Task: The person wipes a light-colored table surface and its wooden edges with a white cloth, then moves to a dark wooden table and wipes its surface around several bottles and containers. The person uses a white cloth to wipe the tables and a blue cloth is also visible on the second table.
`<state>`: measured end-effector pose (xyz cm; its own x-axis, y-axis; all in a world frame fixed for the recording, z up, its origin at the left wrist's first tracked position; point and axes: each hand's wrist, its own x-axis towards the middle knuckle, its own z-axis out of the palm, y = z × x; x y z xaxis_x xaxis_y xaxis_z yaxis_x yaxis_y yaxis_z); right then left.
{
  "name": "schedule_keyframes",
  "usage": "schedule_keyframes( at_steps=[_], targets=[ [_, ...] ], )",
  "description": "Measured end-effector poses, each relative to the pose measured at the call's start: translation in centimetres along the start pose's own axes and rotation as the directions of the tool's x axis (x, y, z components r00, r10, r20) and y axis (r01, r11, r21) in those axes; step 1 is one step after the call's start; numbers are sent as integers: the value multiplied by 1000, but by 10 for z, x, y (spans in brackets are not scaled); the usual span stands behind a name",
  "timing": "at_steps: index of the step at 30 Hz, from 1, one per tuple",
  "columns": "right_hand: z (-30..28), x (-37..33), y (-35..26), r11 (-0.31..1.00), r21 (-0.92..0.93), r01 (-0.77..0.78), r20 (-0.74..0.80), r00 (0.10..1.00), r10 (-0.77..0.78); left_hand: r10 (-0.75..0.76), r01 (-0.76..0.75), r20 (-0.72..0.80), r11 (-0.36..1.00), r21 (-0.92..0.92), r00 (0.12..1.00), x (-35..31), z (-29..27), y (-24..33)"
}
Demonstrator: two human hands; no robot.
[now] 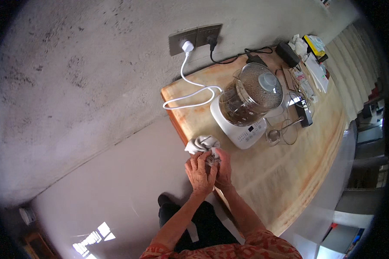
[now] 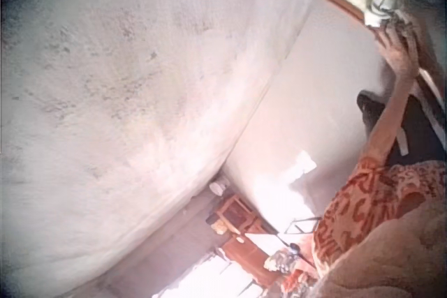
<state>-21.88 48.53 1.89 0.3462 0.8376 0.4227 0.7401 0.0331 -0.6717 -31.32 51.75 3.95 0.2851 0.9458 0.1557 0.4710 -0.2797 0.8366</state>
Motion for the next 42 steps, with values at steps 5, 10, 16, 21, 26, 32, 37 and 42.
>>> schedule_keyframes(
  at_steps=[5, 10, 16, 21, 26, 32, 37, 42],
  targets=[
    [1, -18, 25, 890, 403, -214, -38, 968, 250, 63, -39, 148, 986, -163, 987, 19, 5, 10],
    [-6, 1, 12, 875, 478, -78, -154, 973, 172, -3, 104, 241, 908, -406, 971, 27, 13, 8],
    [-23, 12, 17, 742, 652, -155, -448, 711, 542, 133, -125, 87, 988, -93, 987, 22, 37, 27],
    [-40, 7, 69, 804, 558, -205, -439, 749, 496, -254, 267, 84, 884, -384, 963, 56, 39, 25],
    [-34, 5, 76, 893, 319, -316, -438, 787, 435, -139, 153, 68, 841, -518, 988, 83, 49, 7],
    [-41, 8, 75, 934, 171, -313, -360, 863, 355, -115, 153, 103, 828, -540, 988, 106, 58, 3],
    [-50, 14, 72, 940, 177, -291, -279, 901, 332, -59, 78, 58, 901, -427, 997, 129, 66, 1],
    [-48, 18, 69, 911, 288, -296, -194, 913, 359, -3, 19, 27, 789, -614, 1000, 151, 87, -9]
  ],
)
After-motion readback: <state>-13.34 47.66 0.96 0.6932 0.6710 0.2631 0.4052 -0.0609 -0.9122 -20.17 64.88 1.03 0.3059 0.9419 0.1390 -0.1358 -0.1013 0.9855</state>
